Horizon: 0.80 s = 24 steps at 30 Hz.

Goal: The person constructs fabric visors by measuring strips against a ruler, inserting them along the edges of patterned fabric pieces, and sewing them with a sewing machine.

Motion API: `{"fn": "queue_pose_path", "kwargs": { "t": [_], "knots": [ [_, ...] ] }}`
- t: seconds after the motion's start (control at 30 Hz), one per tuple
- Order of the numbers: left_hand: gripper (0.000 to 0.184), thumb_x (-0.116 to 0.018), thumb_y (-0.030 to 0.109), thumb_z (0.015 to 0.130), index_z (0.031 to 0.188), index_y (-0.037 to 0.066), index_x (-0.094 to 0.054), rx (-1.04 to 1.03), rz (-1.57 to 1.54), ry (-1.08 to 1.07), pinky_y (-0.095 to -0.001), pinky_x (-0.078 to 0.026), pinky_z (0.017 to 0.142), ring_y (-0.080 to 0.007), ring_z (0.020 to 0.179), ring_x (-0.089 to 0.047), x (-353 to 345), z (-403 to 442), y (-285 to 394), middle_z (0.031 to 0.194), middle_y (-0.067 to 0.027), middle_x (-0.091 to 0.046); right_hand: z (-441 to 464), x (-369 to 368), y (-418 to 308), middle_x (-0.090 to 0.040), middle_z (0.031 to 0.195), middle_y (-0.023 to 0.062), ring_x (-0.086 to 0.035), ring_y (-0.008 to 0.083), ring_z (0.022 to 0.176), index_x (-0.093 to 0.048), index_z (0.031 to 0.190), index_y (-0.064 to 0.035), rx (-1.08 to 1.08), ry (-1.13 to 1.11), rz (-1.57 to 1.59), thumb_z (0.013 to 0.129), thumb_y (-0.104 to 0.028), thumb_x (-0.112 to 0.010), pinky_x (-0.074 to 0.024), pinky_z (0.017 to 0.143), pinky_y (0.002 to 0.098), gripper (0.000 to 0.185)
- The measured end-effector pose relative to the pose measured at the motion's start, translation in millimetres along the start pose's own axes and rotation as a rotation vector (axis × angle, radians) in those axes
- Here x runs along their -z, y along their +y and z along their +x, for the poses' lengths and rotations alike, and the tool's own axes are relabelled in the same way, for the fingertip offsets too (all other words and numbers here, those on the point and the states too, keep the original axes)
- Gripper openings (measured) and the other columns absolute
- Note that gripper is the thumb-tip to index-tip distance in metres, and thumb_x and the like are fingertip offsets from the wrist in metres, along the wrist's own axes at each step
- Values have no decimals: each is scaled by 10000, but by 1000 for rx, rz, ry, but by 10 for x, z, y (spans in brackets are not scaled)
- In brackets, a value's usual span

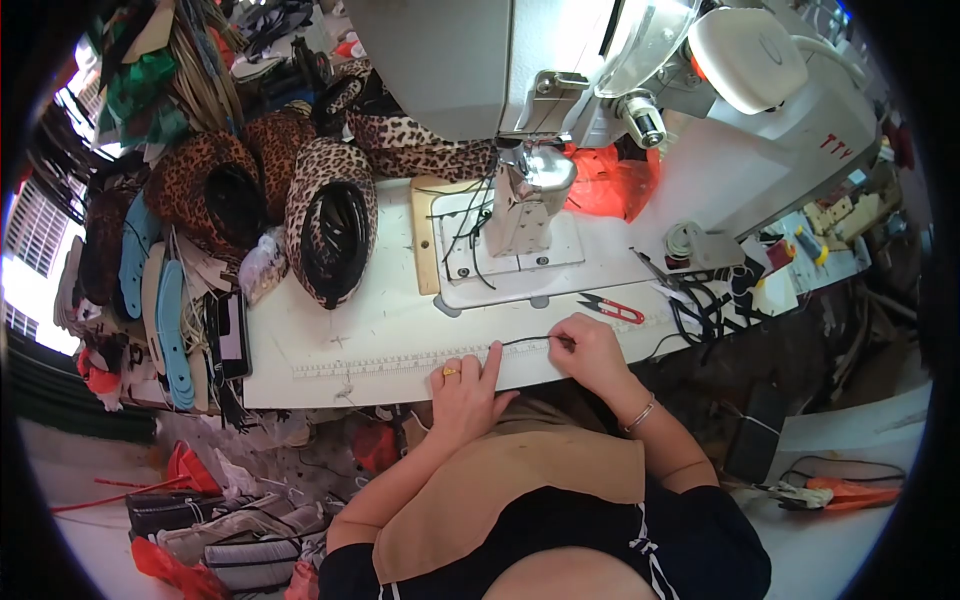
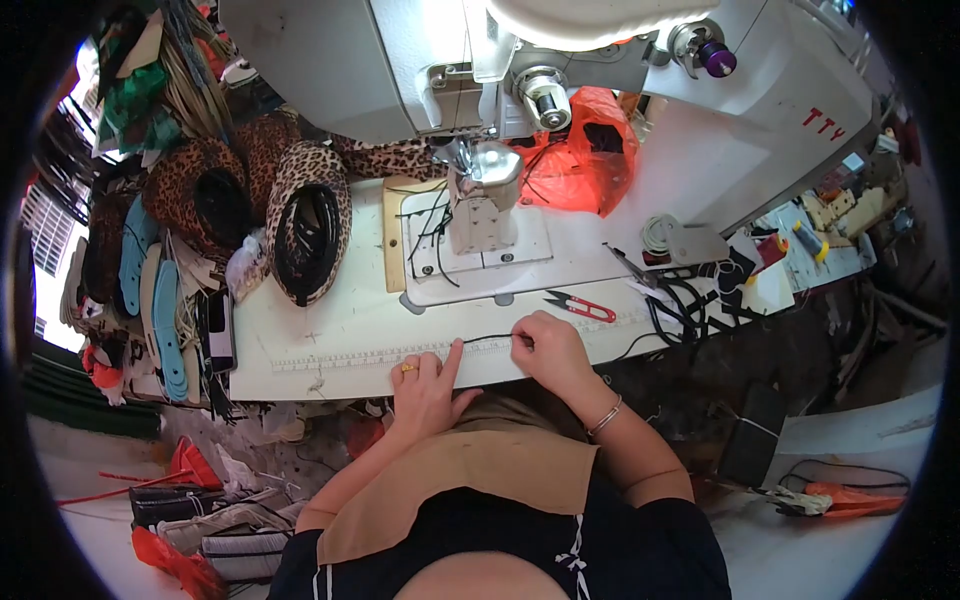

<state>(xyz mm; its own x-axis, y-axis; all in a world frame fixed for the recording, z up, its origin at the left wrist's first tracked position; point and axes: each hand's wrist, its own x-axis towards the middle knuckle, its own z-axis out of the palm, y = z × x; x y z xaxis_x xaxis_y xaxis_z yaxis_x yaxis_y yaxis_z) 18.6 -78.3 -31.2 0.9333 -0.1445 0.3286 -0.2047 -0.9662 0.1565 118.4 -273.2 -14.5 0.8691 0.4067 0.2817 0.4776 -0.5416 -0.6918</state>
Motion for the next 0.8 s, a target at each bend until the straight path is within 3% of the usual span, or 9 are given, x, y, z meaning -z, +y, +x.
{"fn": "queue_pose_path", "kwargs": {
  "t": [0.17,0.27,0.3,0.37,0.47,0.57,0.67,0.7,0.8],
  "knots": [
    [745,-759,465,675,1294,104,-553,-7,15,17,-403,-326,742,-263,845,-463,27,10,4,869,-68,-467,17,-9,-23,-614,709,104,-617,231,602,-647,778,-20,19,-4,-49,723,-25,-653,-491,563,306,56],
    [693,-764,431,696,1270,95,-569,42,-205,-81,-415,-351,764,-279,896,-476,157,78,-77,915,-84,-490,-6,-1,-40,-607,720,112,-609,271,613,-638,758,-37,13,23,-30,714,-37,-638,-489,568,339,44],
    [668,-766,406,706,1263,92,-573,71,-203,62,-420,-358,782,-286,920,-478,157,124,-204,935,-91,-497,2,-13,-38,-604,725,117,-606,290,619,-634,748,-44,24,34,-2,710,-42,-632,-489,569,355,38],
    [620,-769,355,724,1248,85,-580,127,-181,352,-430,-372,818,-300,967,-483,158,242,-561,977,-105,-511,-7,-3,35,-587,695,109,-588,235,590,-635,758,-22,25,39,130,707,-23,-635,-472,556,308,51],
    [506,-774,225,725,1176,81,-593,316,103,562,-441,-373,885,-307,1041,-477,385,450,-991,1030,-110,-518,0,93,62,-589,693,94,-562,212,571,-632,757,-15,-34,65,172,705,-22,-642,-454,543,283,53],
    [426,-773,148,709,1098,81,-612,314,220,534,-430,-387,880,-299,1044,-495,362,422,-1302,1035,-97,-530,28,195,227,-595,704,97,-572,214,585,-632,767,-17,-12,141,83,701,-9,-634,-457,553,285,66],
    [351,-761,65,690,1015,77,-629,236,152,575,-425,-412,881,-304,1040,-518,258,248,-1608,1012,-88,-547,109,319,530,-595,705,103,-586,211,612,-622,769,-13,169,362,-181,698,5,-623,-464,577,291,74],
    [328,-756,46,685,986,73,-628,242,149,619,-424,-420,884,-311,1035,-525,285,201,-1615,998,-90,-550,115,343,559,-598,711,110,-605,210,644,-611,761,-9,23,365,-5,697,12,-615,-478,612,296,68],
    [272,-745,10,678,914,62,-622,258,149,695,-428,-436,893,-329,1030,-538,353,55,-1620,973,-97,-557,121,436,533,-599,721,118,-615,214,665,-605,764,-6,-60,312,94,698,11,-617,-484,631,292,69]
  ]
}}
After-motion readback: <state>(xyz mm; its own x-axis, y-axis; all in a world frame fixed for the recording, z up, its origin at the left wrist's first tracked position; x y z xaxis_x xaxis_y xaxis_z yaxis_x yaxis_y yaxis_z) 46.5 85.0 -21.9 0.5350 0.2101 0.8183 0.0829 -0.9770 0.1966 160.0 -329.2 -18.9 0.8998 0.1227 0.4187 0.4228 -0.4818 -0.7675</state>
